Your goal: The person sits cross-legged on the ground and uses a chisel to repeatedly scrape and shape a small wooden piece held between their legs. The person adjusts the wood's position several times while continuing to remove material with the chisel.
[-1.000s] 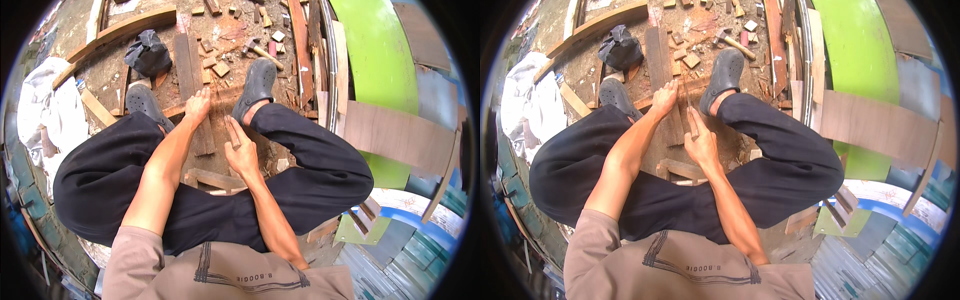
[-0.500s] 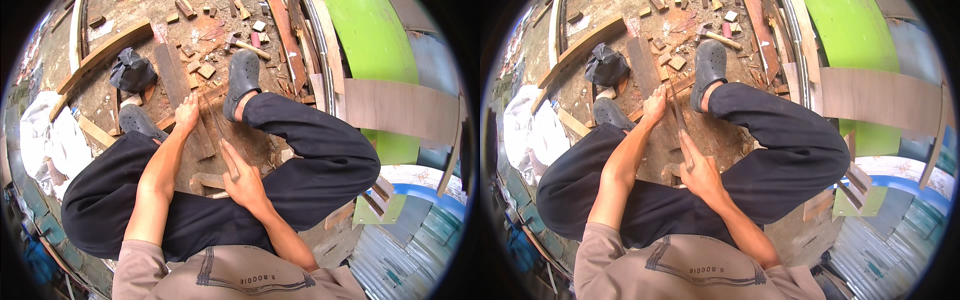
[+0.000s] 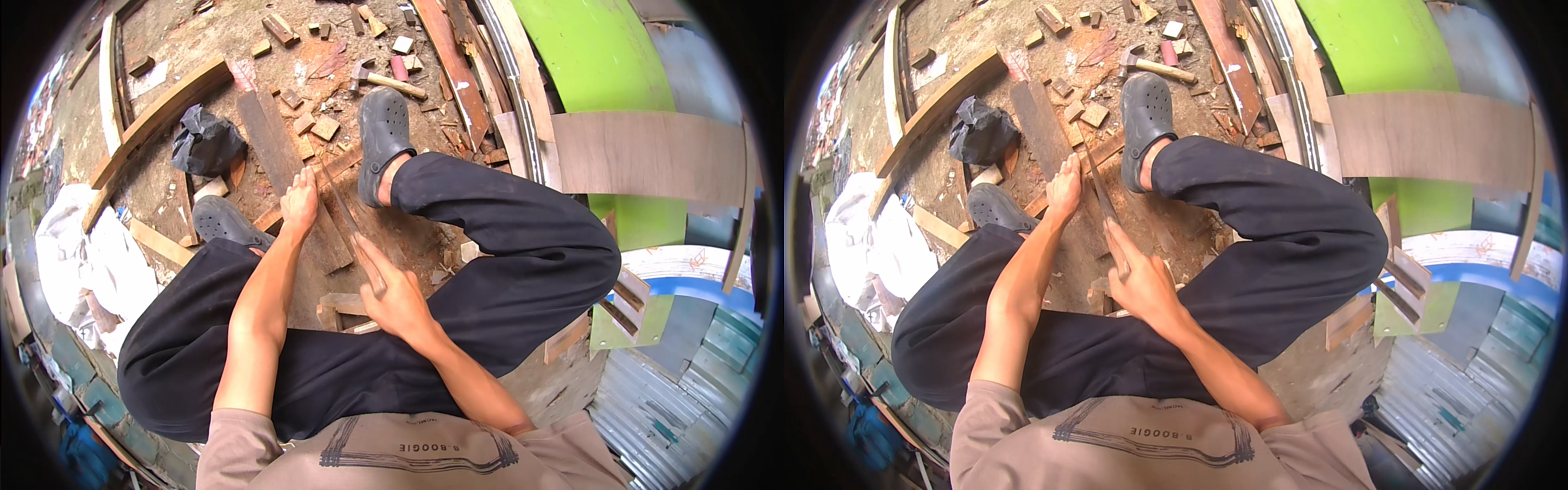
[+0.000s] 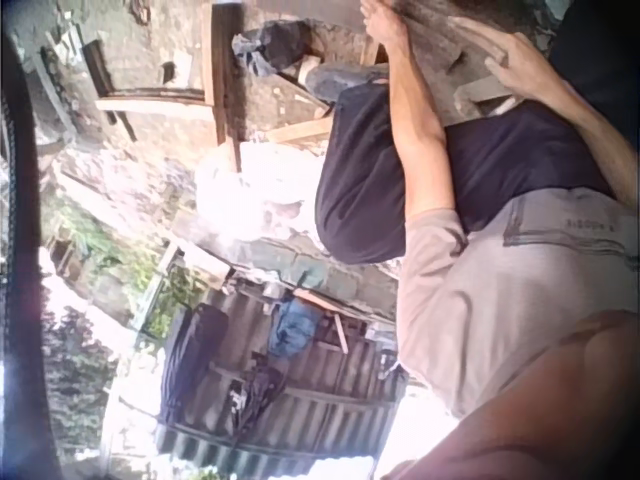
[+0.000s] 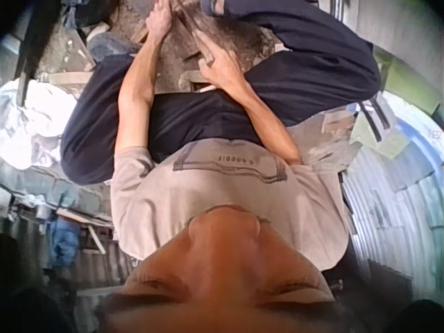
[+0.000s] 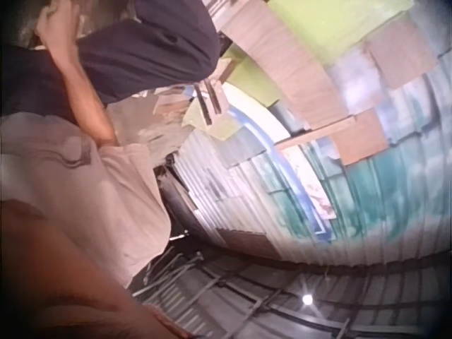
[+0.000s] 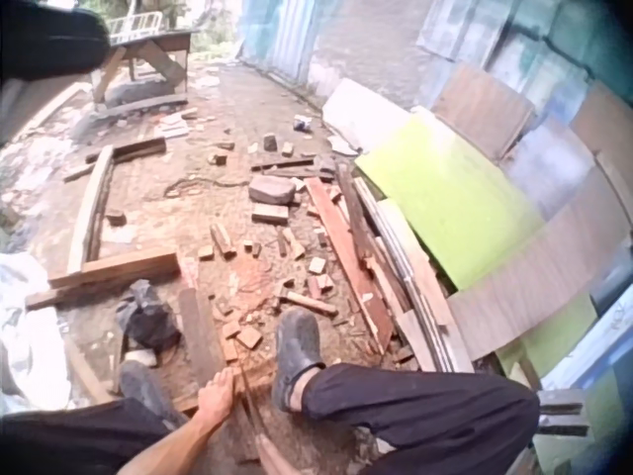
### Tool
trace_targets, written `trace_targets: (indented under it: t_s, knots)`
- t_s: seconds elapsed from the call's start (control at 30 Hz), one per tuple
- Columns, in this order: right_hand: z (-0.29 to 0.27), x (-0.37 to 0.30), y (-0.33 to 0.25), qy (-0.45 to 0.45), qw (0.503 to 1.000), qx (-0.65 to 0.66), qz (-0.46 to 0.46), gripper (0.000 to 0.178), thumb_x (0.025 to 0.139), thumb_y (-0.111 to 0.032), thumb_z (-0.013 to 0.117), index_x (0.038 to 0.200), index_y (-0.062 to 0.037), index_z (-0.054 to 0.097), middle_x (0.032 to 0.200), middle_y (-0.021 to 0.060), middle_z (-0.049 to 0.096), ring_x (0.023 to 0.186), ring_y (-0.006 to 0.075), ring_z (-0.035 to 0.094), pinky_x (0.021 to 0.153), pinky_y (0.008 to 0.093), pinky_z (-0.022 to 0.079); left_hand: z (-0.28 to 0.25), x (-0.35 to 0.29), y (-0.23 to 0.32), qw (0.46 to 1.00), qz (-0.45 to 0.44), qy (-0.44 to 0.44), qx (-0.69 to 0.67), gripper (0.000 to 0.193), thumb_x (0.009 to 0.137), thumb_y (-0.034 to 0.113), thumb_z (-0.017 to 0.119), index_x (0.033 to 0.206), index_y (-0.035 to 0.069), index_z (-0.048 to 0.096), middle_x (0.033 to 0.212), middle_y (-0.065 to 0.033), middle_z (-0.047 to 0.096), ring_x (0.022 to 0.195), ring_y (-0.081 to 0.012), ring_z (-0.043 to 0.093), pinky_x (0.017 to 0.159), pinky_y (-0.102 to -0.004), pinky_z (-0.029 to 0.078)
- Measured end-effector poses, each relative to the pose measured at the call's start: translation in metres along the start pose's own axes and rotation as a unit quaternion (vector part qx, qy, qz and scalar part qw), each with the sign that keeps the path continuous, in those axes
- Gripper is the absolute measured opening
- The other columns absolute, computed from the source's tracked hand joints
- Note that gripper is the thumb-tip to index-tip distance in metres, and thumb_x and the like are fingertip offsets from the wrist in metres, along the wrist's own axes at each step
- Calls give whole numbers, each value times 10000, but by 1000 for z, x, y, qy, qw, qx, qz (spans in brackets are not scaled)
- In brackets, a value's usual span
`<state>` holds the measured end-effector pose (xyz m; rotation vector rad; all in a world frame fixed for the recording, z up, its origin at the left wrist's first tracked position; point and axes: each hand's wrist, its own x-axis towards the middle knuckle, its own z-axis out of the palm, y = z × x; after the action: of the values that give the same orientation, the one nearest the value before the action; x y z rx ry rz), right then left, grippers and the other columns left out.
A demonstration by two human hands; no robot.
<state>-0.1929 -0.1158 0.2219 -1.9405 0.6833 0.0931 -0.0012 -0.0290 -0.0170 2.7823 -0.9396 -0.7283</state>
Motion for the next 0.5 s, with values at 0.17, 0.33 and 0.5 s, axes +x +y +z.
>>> trace_targets:
  t_s: [0.17,0.33,0.5]
  knots:
    - [22,61,21,-21,998,12,50,752,833,-50,599,1559,-160,437,1086,289,701,854,484,698,801,495,575,14,2,-9,999,22,20,-14,607,1015,255,526,1553,32,356,1532,-196,502,1294,-375,600,1032,-467,518]
    - [-10,-20,-1,14,999,17,-47,686,851,-74,608,1523,-124,474,1083,297,696,892,463,707,815,492,575,12,8,-19,1000,15,23,-10,605,1012,256,535,1546,26,365,1531,-206,499,1284,-379,605,1019,-475,519]
    - [11,59,14,-36,997,2,69,680,848,-71,607,1514,-85,473,1125,295,682,893,434,717,826,481,569,-12,-2,3,1000,13,-6,-9,533,1013,108,416,1537,14,389,1574,-173,465,1389,-331,530,1103,-430,483]
